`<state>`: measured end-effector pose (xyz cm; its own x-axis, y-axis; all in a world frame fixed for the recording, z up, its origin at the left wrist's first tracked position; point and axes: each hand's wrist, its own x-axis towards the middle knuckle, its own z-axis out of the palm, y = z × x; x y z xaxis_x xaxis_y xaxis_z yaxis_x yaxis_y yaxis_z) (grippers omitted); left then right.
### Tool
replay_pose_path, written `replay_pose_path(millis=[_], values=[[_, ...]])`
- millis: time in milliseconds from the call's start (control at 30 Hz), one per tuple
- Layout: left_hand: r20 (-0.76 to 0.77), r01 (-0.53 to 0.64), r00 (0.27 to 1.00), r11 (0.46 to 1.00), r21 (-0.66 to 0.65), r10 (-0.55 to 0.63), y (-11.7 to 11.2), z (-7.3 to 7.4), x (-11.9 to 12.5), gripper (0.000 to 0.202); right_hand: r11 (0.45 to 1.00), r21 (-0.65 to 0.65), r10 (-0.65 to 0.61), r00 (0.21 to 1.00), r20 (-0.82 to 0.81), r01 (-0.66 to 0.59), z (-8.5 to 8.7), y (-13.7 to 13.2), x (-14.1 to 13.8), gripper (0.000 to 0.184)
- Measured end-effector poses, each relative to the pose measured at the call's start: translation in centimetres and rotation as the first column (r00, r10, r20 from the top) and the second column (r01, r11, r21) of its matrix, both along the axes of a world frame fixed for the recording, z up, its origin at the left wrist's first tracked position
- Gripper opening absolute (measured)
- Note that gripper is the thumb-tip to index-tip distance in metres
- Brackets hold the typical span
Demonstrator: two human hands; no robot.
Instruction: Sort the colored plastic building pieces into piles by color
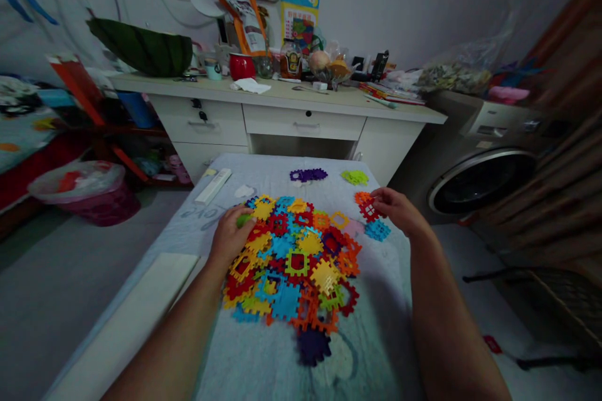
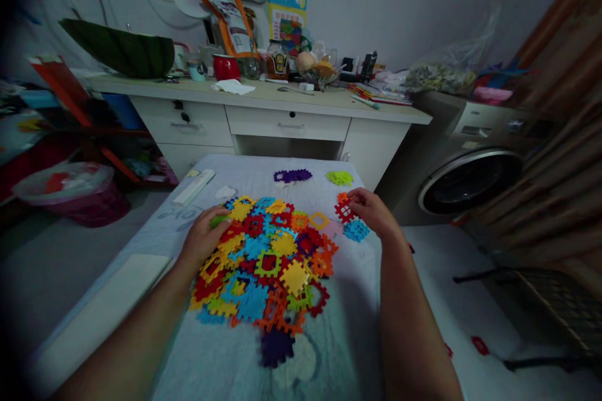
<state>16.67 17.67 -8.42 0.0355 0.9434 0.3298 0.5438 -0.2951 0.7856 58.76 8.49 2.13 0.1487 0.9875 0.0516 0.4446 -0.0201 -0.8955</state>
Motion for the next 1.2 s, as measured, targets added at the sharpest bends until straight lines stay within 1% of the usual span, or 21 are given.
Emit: replay_pose_path(millis=[33, 100, 200, 333, 467, 533, 633, 700, 767, 833, 900, 967, 1033, 1100, 1200], values=[[0.002, 0.001, 1.0, 1.0, -0.003, -0.001, 0.0, 0.0, 0.0, 0.03, 0.999, 0.0, -0.035, 0.999, 0.003, 0.035, 0.0, -0.4, 0.5, 0.028], [0.008, 0.003, 1.0, 1.0, -0.011, -0.003, -0.1, 0.1, 0.0, 0.03, 0.997, -0.04, -0.057, 0.998, 0.036, 0.058, -0.2, -1.3, 1.5, 0.027], [0.02, 0.004, 1.0, 1.0, -0.02, -0.004, -0.1, 0.3, 0.0, 0.03, 0.986, -0.163, -0.023, 0.997, 0.076, 0.035, -0.7, -3.4, 2.4, 0.024], [0.039, 0.012, 0.999, 1.0, -0.015, -0.012, -0.2, 0.5, 0.0, 0.031, 0.96, -0.277, 0.056, 0.997, 0.049, -0.041, -1.6, -7.0, 2.7, 0.023], [0.031, 0.029, 0.999, 1.0, -0.003, -0.029, -0.2, 0.4, 0.0, 0.03, 0.947, -0.303, 0.123, 0.992, 0.04, -0.105, -2.8, -9.6, 2.3, 0.02], [0.028, 0.034, 0.999, 0.999, 0.004, -0.034, -0.2, 0.3, -0.1, 0.03, 0.953, -0.289, 0.127, 0.987, 0.095, -0.095, -3.6, -10.1, 2.1, 0.017], [0.031, 0.037, 0.999, 0.999, 0.011, -0.038, -0.5, 0.2, -0.2, 0.031, 0.97, -0.244, 0.083, 0.958, 0.275, -0.014, -4.4, -10.1, 2.2, 0.017], [0.039, 0.028, 0.999, 0.999, 0.017, -0.029, -0.6, 0.2, -0.3, 0.031, 0.979, -0.194, 0.027, 0.918, 0.397, 0.055, -4.8, -9.6, 2.2, 0.019], [0.052, 0.009, 0.999, 1.0, 0.024, -0.01, -0.7, 0.3, -0.4, 0.031, 0.983, -0.143, -0.036, 0.875, 0.483, 0.119, -5.0, -8.8, 2.1, 0.023], [0.063, -0.012, 0.998, 0.999, 0.031, 0.01, -0.7, 0.4, -0.4, 0.032, 0.978, -0.088, -0.108, 0.821, 0.561, 0.189, -5.2, -7.9, 1.8, 0.033], [0.064, -0.025, 0.998, 0.999, 0.037, 0.022, -0.7, 0.5, -0.4, 0.033, 0.967, -0.029, -0.176, 0.75, 0.637, 0.252, -5.5, -6.8, 1.4, 0.049], [0.062, -0.036, 0.998, 0.998, 0.042, 0.033, -0.8, 0.5, -0.3, 0.032, 0.959, -0.006, -0.2, 0.696, 0.69, 0.282, -5.9, -6.0, 0.8, 0.061], [0.067, -0.042, 0.997, 0.998, 0.041, 0.039, -0.8, 0.6, -0.1, 0.031, 0.96, -0.017, -0.186, 0.68, 0.709, 0.279, -6.3, -5.4, 0.4, 0.059], [0.074, -0.042, 0.997, 0.999, 0.034, 0.039, -0.9, 0.7, 0.0, 0.03, 0.965, -0.02, -0.171, 0.685, 0.708, 0.262, -6.7, -5.1, 0.2, 0.05], [0.074, -0.036, 0.997, 0.999, 0.021, 0.034, -1.0, 0.8, 0.3, 0.027, 0.967, 0.02, -0.195, 0.683, 0.704, 0.256, -6.8, -5.1, -0.1, 0.044]])
